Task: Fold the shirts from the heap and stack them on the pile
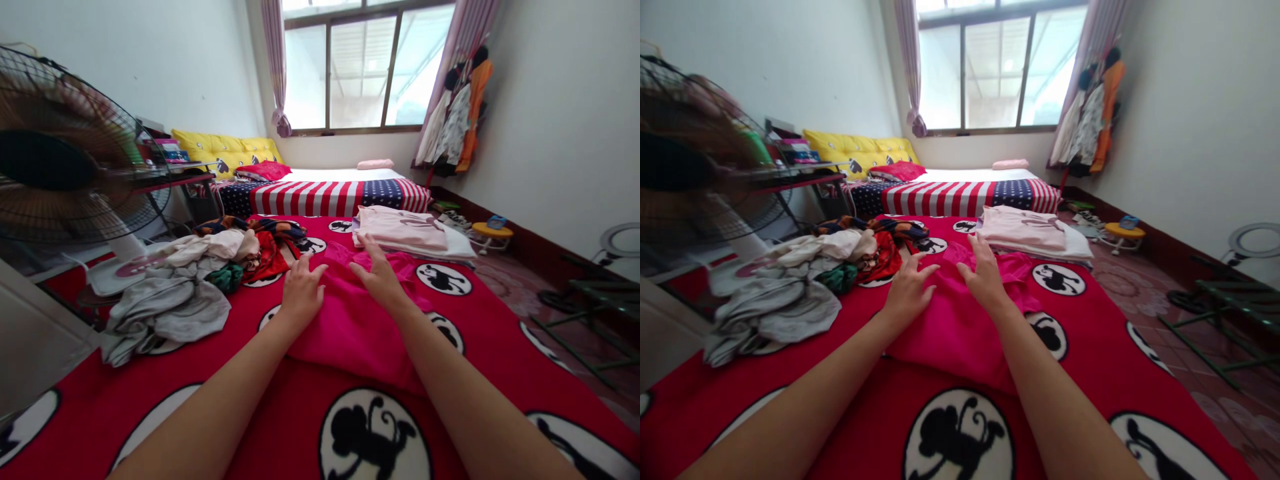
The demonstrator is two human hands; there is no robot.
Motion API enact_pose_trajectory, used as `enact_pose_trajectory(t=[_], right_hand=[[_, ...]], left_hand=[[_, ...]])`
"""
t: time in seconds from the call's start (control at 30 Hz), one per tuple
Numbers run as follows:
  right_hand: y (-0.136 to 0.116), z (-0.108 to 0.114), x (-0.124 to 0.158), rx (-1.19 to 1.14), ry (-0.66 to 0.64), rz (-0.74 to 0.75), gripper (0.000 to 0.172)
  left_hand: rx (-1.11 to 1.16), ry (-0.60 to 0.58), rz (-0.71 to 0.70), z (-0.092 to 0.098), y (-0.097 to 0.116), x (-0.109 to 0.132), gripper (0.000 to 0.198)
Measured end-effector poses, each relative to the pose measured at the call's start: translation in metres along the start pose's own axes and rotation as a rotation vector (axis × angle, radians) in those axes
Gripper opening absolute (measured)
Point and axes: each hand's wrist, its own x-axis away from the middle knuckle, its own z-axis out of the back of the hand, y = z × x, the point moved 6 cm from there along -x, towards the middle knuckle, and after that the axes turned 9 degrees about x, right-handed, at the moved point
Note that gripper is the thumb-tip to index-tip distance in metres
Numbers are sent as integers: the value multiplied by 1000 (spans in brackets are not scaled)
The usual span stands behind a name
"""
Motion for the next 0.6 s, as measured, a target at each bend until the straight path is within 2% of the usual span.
enact_pose_trajectory(t=[0.1,0.17,0.27,0.33,0.47,0.53,0.6], right_hand=[[4,25,-7,-31,102,-52,47],[6,49,-10,-90,201,-92,38],[16,82,-7,-91,303,-173,35],[29,93,-2,68,216,-245,35],[60,94,18,553,-171,-377,27],[68,96,27,717,-213,-421,23],[72,97,32,818,-188,-444,24]], left_hand=[[-16,-111,-91,-11,9,5,33],[51,-286,-153,-29,18,14,44],[63,-499,-146,-54,22,29,66],[40,-537,-119,-64,19,36,70],[22,-508,-119,-68,15,37,68],[22,-480,-129,-67,15,37,66],[35,-447,-131,-65,17,36,64]])
